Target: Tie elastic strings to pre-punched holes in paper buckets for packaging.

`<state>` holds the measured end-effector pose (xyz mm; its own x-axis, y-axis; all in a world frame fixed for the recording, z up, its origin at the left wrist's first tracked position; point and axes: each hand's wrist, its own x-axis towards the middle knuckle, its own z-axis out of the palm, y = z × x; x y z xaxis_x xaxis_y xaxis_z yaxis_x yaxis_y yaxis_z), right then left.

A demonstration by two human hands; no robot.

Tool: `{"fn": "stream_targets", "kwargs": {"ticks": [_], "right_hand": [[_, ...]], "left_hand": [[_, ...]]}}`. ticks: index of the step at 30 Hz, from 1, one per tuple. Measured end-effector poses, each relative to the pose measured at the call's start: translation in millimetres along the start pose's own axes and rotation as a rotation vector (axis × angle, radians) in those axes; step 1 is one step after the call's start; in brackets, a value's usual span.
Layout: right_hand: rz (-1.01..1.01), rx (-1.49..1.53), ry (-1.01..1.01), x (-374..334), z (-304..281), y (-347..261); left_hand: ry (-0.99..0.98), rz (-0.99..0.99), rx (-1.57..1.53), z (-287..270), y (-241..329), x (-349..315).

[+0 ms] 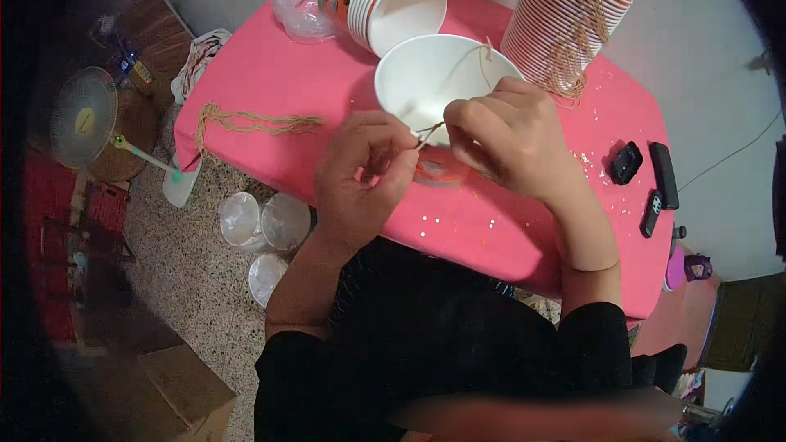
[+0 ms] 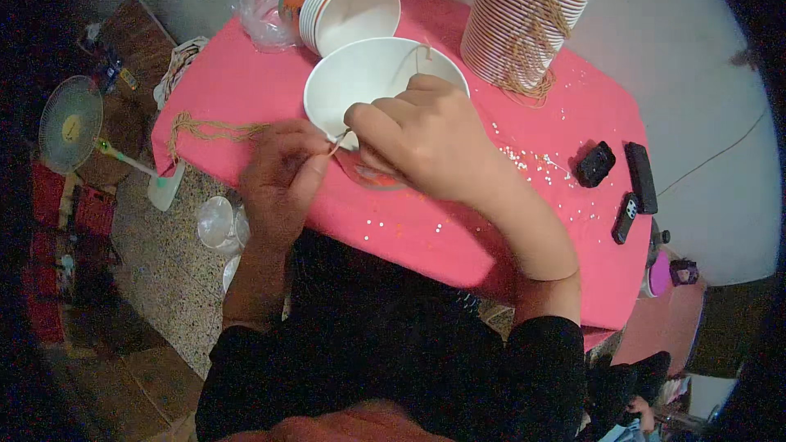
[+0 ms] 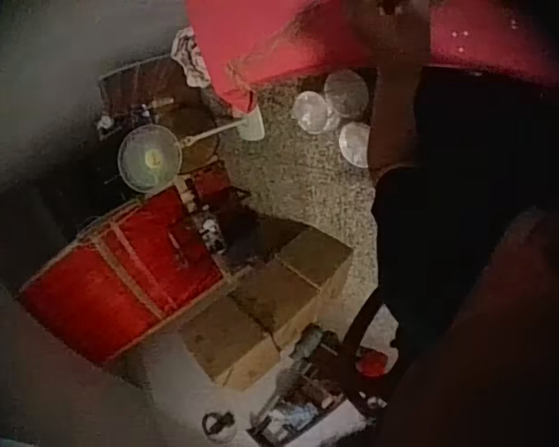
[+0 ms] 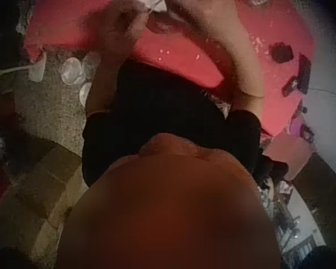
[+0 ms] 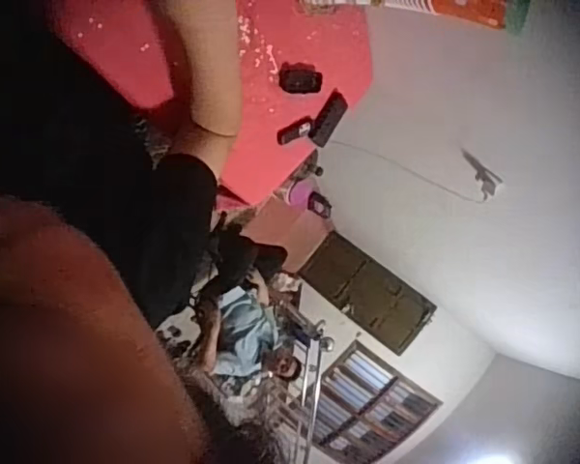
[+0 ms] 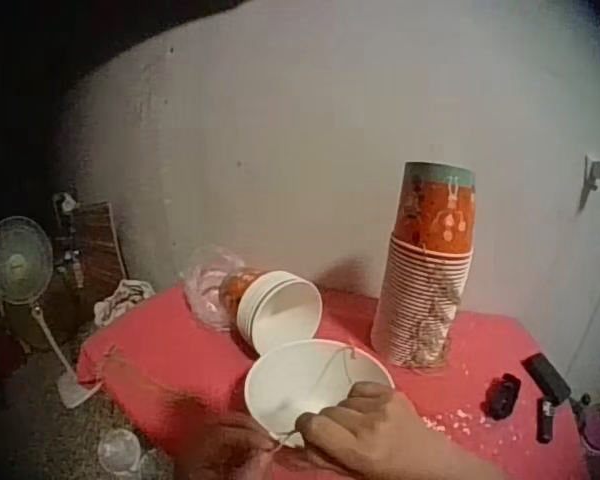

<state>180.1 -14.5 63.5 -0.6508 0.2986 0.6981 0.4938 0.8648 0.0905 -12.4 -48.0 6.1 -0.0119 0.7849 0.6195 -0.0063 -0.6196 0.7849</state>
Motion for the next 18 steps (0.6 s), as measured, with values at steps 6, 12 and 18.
{"fn": "stream_targets", "kwargs": {"ticks": [6,12,18], "right_hand": [[-0.022,0.036,0.0,-0.3,-2.2,-6.7],[-0.017,0.048,-0.052,0.6,-7.8,-4.9],[-0.01,-0.027,-0.031,1.9,-11.1,-5.9]], "left_hand": [[-0.135,0.271,0.371,1.0,4.5,22.1],[-0.164,0.217,0.347,-1.7,3.9,24.3],[-0.206,0.238,0.437,-7.7,4.2,28.6]]}}
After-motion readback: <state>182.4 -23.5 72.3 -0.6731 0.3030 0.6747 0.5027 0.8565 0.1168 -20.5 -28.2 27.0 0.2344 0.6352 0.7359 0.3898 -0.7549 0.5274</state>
